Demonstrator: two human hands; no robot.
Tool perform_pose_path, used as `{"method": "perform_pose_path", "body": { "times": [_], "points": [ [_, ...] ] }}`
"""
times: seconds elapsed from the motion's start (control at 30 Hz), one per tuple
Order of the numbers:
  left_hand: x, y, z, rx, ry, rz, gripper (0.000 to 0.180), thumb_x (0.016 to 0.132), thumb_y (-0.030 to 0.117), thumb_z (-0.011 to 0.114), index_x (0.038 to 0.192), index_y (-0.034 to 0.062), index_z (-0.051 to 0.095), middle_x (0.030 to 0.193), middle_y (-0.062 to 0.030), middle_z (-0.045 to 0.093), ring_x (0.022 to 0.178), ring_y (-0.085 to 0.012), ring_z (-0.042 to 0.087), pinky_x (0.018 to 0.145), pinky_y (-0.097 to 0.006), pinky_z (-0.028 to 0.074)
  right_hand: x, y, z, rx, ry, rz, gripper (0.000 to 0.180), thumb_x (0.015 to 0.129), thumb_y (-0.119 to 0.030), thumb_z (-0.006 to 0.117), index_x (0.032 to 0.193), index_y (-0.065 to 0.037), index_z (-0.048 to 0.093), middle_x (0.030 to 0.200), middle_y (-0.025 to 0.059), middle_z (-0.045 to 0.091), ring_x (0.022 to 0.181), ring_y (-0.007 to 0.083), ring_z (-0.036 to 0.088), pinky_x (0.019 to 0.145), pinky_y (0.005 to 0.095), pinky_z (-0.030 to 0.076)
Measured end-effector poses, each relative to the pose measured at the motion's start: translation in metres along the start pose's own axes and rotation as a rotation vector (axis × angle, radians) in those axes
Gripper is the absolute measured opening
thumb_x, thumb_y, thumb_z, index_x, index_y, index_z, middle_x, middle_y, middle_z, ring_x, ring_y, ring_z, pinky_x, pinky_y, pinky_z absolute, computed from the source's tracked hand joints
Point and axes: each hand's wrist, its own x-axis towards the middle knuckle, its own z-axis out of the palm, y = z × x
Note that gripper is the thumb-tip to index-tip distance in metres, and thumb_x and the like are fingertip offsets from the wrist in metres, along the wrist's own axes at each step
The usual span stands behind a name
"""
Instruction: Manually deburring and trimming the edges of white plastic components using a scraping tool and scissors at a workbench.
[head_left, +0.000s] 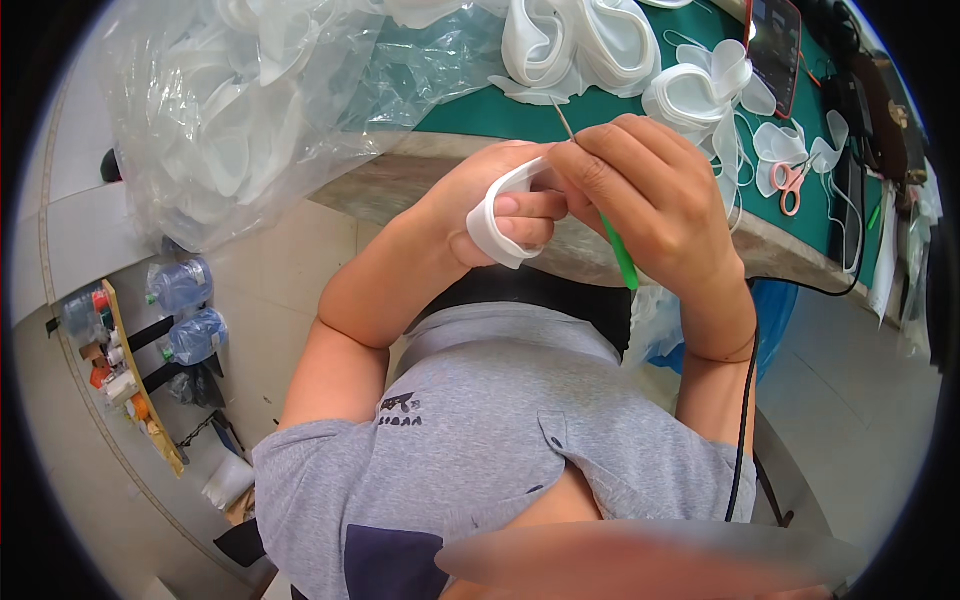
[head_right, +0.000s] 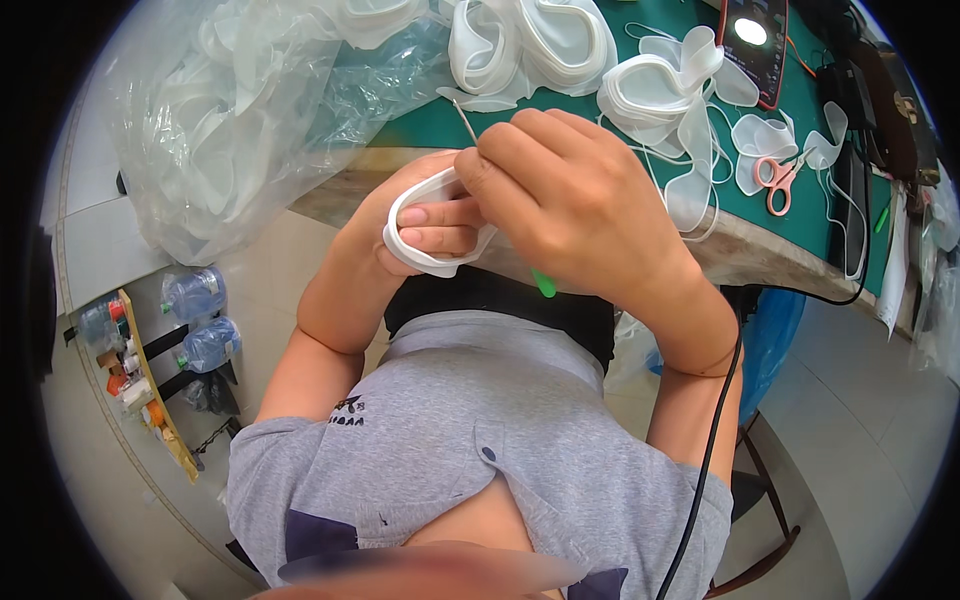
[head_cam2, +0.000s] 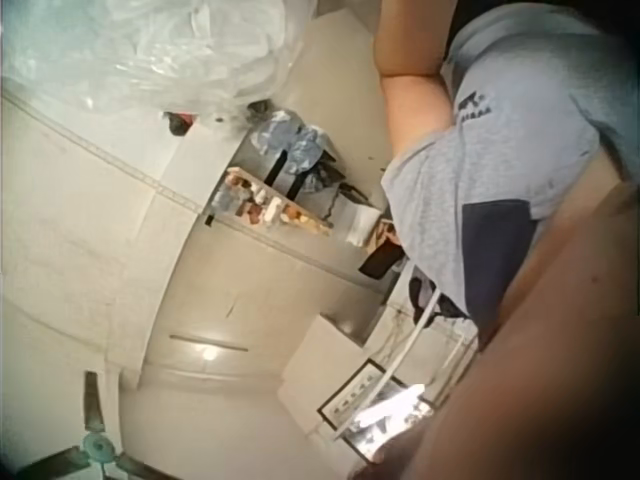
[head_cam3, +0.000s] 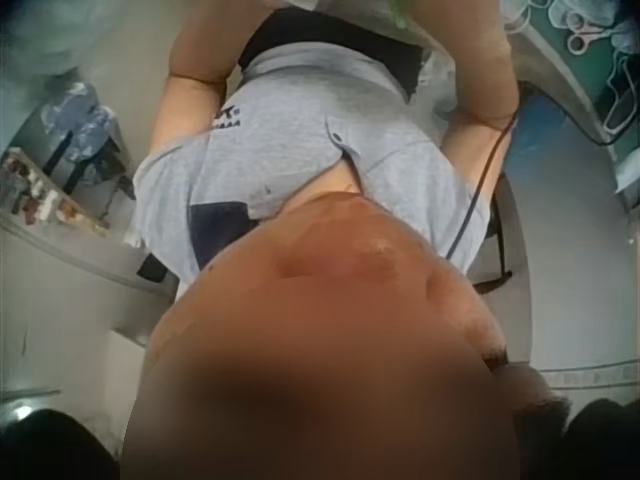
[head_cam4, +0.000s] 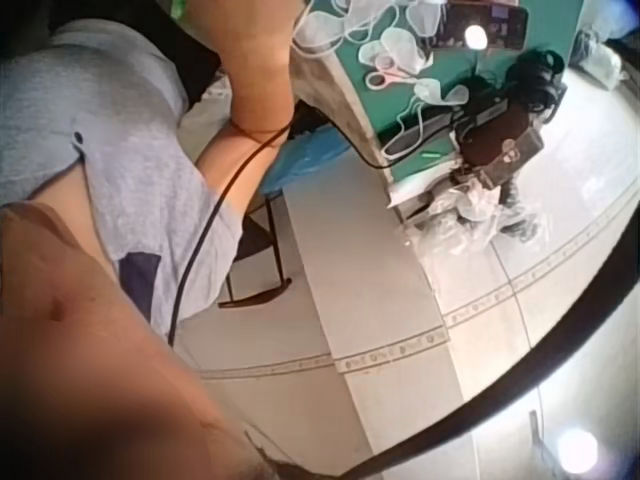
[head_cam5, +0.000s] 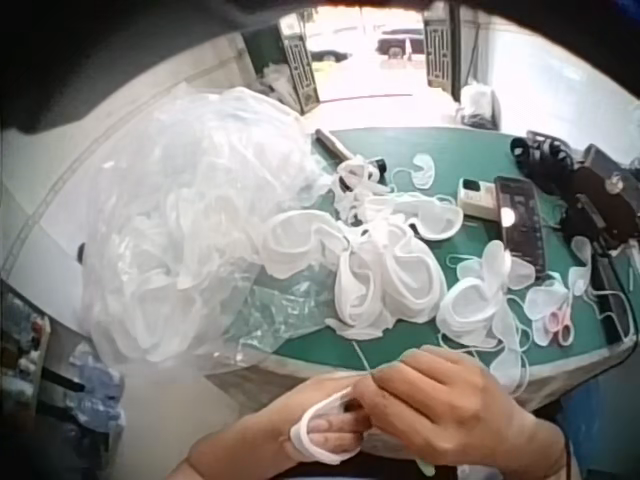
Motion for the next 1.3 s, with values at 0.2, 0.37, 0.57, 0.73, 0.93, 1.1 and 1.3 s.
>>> {"method": "perform_pose_path", "body": {
  "times": [0.2, 0.37, 0.57, 0.73, 0.93, 1.1, 1.3],
  "points": [
    [0.002, -0.001, -0.003, -0.094, 0.041, -0.016, 0.020, 0.098, 0.009, 0.038, 0.087, -0.0014, 0.051, 0.054, -0.0011, 0.050, 0.036, -0.0038, 0.044, 0.032, -0.018, 0.040, 0.003, -0.007, 0.003, 0.061, 0.023, -0.014, 0.036, 0.061, -0.013, 0.072, 0.093, 0.000, 0.064, 0.080, 0.0088, 0.058, 0.069, 0.0232, 0.059, 0.059, 0.0325, 0.049],
    [0.004, -0.003, -0.005, -0.018, 0.060, 0.019, 0.018, 0.097, 0.008, 0.038, 0.086, -0.0001, 0.051, 0.056, -0.0007, 0.050, 0.037, -0.0035, 0.045, 0.032, -0.018, 0.041, 0.006, -0.006, 0.007, 0.055, 0.020, 0.001, 0.036, 0.061, -0.012, 0.071, 0.094, 0.000, 0.065, 0.079, 0.0089, 0.058, 0.068, 0.0231, 0.059, 0.057, 0.0316, 0.048],
    [0.005, 0.000, -0.009, -0.032, 0.088, -0.039, 0.019, 0.095, 0.007, 0.040, 0.082, 0.0014, 0.051, 0.059, -0.0002, 0.051, 0.037, -0.0037, 0.046, 0.032, -0.018, 0.041, 0.003, -0.004, 0.009, 0.095, 0.124, -0.040, 0.036, 0.061, -0.013, 0.069, 0.094, 0.001, 0.064, 0.079, 0.0088, 0.058, 0.065, 0.0233, 0.058, 0.054, 0.0305, 0.048],
    [0.008, -0.015, 0.006, 0.190, 0.408, 0.138, 0.013, 0.092, 0.007, 0.046, 0.081, 0.0030, 0.052, 0.064, -0.0003, 0.054, 0.041, -0.0036, 0.049, 0.034, -0.017, 0.041, 0.006, -0.009, 0.012, 0.054, 0.069, -0.041, 0.038, 0.057, -0.013, 0.067, 0.093, 0.000, 0.065, 0.080, 0.0080, 0.058, 0.067, 0.0226, 0.058, 0.056, 0.0303, 0.049],
    [0.010, -0.016, 0.023, 0.311, 0.631, 0.206, 0.009, 0.089, 0.008, 0.052, 0.082, 0.0036, 0.054, 0.068, -0.0011, 0.056, 0.043, -0.0033, 0.050, 0.036, -0.016, 0.041, 0.005, -0.010, 0.010, 0.036, 0.029, -0.037, 0.037, 0.057, -0.013, 0.068, 0.092, 0.000, 0.064, 0.079, 0.0081, 0.057, 0.066, 0.0221, 0.057, 0.057, 0.0303, 0.049],
    [0.005, -0.003, -0.009, -0.050, 0.012, -0.036, 0.015, 0.096, 0.011, 0.043, 0.091, 0.0003, 0.052, 0.064, -0.0047, 0.055, 0.040, -0.0042, 0.047, 0.035, -0.016, 0.040, 0.003, -0.005, 0.007, 0.092, 0.097, 0.010, 0.034, 0.058, -0.007, 0.073, 0.090, 0.001, 0.064, 0.079, 0.0090, 0.059, 0.066, 0.0222, 0.058, 0.057, 0.0284, 0.048],
    [0.013, 0.001, -0.016, -0.288, -0.286, -0.225, 0.026, 0.101, 0.013, 0.030, 0.110, -0.0066, 0.044, 0.112, -0.0247, 0.058, 0.038, -0.0059, 0.044, 0.031, -0.017, 0.039, -0.014, 0.001, -0.008, 0.225, 0.304, 0.301, 0.027, 0.071, -0.003, 0.078, 0.094, 0.002, 0.066, 0.084, 0.0103, 0.062, 0.070, 0.0175, 0.059, 0.063, 0.0254, 0.048]
  ]
}}
